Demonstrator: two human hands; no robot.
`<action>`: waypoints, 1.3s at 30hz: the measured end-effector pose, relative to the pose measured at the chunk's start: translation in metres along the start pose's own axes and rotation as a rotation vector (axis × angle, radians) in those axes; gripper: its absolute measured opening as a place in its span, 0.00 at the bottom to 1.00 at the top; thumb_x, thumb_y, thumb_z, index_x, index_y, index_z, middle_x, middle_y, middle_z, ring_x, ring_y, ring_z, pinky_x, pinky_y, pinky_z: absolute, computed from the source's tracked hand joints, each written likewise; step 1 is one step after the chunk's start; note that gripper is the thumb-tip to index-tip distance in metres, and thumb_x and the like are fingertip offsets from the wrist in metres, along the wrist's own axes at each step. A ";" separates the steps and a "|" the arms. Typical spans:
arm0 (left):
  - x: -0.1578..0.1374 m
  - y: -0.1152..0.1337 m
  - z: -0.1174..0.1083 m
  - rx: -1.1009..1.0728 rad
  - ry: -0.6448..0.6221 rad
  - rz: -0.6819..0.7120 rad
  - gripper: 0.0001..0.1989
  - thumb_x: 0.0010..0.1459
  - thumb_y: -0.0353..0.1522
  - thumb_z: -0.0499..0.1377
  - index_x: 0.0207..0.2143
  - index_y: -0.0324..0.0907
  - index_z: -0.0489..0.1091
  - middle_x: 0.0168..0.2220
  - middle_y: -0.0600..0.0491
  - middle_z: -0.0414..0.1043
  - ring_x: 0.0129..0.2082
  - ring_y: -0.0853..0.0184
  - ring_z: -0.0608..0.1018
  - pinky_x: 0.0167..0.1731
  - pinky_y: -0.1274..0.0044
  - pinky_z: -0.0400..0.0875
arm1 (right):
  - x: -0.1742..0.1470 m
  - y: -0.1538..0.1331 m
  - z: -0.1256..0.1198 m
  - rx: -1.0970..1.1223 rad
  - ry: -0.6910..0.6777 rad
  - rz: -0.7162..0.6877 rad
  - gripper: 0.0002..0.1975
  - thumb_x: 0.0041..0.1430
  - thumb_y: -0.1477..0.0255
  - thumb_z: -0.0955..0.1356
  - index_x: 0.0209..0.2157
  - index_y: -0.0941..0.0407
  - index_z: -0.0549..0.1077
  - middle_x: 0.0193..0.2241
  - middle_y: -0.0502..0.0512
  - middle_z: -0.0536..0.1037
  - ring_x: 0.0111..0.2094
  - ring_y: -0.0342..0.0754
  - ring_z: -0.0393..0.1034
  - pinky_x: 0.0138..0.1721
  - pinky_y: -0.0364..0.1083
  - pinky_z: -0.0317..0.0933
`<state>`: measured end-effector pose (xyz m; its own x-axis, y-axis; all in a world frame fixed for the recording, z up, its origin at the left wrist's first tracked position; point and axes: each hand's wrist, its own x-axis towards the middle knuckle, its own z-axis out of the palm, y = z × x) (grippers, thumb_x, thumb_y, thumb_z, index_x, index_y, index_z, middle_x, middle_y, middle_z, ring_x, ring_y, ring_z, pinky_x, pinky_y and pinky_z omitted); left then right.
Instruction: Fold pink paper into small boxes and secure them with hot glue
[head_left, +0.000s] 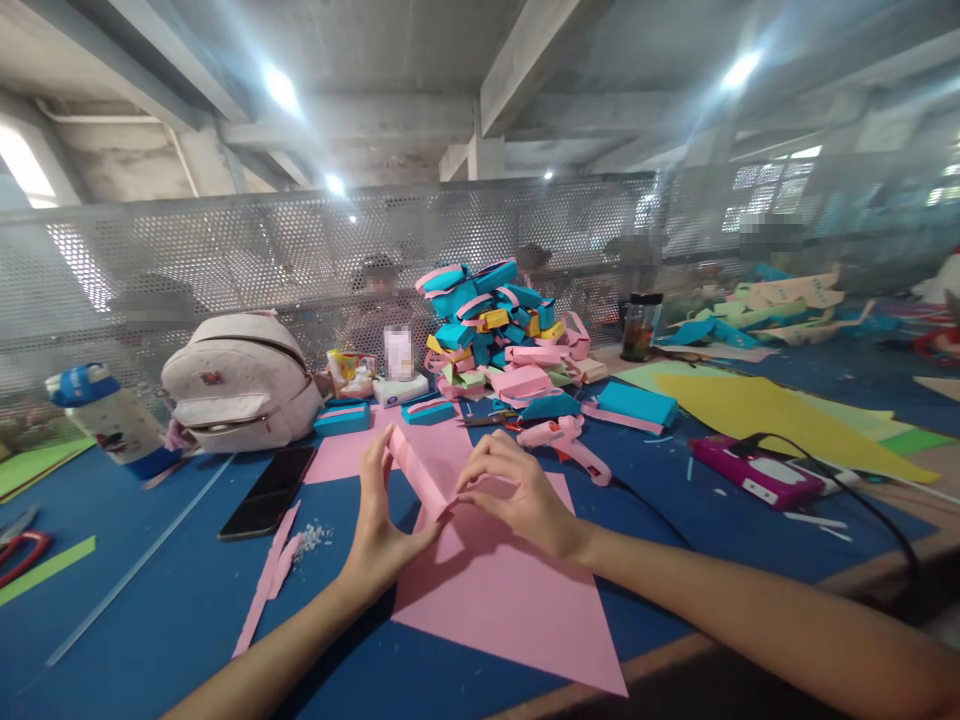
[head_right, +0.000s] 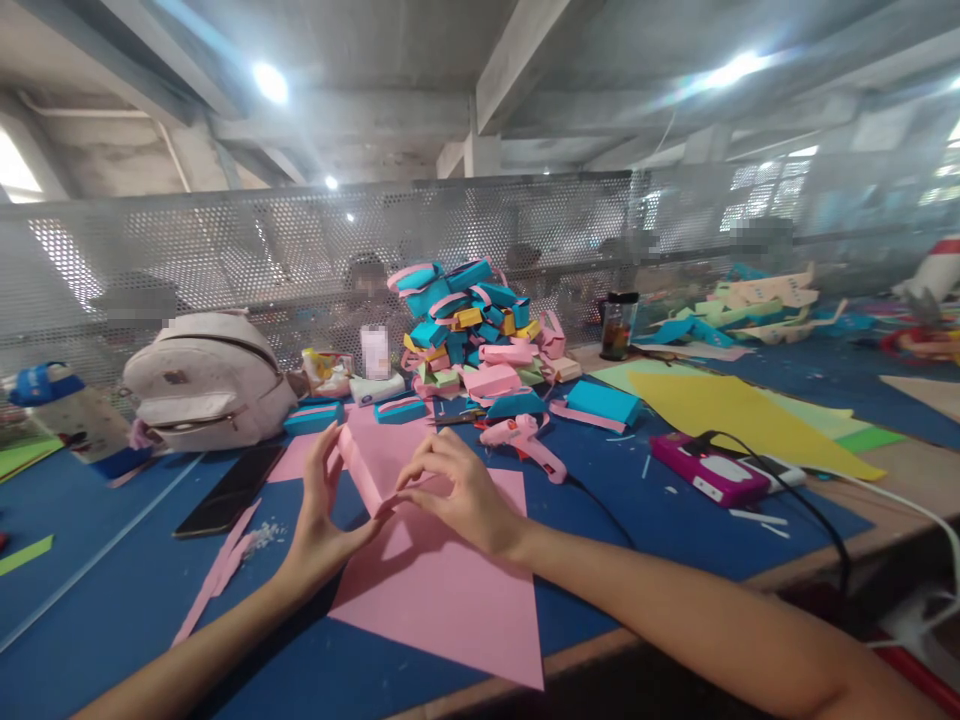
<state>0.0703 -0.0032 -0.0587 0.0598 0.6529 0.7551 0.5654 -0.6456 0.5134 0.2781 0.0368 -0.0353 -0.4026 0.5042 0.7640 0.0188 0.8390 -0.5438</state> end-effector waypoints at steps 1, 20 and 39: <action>0.000 0.000 0.000 0.004 -0.005 0.006 0.53 0.48 0.35 0.70 0.68 0.52 0.41 0.67 0.42 0.48 0.68 0.49 0.54 0.64 0.55 0.55 | 0.000 -0.001 0.000 -0.003 0.004 -0.008 0.01 0.59 0.72 0.73 0.32 0.53 0.78 0.31 0.51 0.74 0.38 0.48 0.66 0.44 0.48 0.58; 0.003 -0.003 -0.002 -0.024 0.059 -0.017 0.50 0.50 0.35 0.69 0.68 0.53 0.42 0.69 0.44 0.46 0.68 0.50 0.54 0.65 0.55 0.54 | 0.005 0.006 -0.004 0.031 0.026 0.084 0.08 0.58 0.63 0.73 0.31 0.53 0.79 0.31 0.53 0.76 0.38 0.50 0.67 0.43 0.50 0.60; 0.006 -0.003 -0.004 -0.051 0.114 -0.015 0.50 0.49 0.35 0.69 0.67 0.53 0.44 0.69 0.44 0.46 0.68 0.51 0.54 0.65 0.56 0.53 | 0.010 0.011 -0.008 0.006 0.092 0.069 0.11 0.61 0.60 0.70 0.33 0.53 0.79 0.33 0.54 0.76 0.39 0.51 0.67 0.43 0.51 0.61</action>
<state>0.0660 0.0010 -0.0539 -0.0437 0.6156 0.7868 0.5227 -0.6571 0.5432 0.2816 0.0525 -0.0307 -0.3150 0.5777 0.7530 0.0379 0.8004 -0.5983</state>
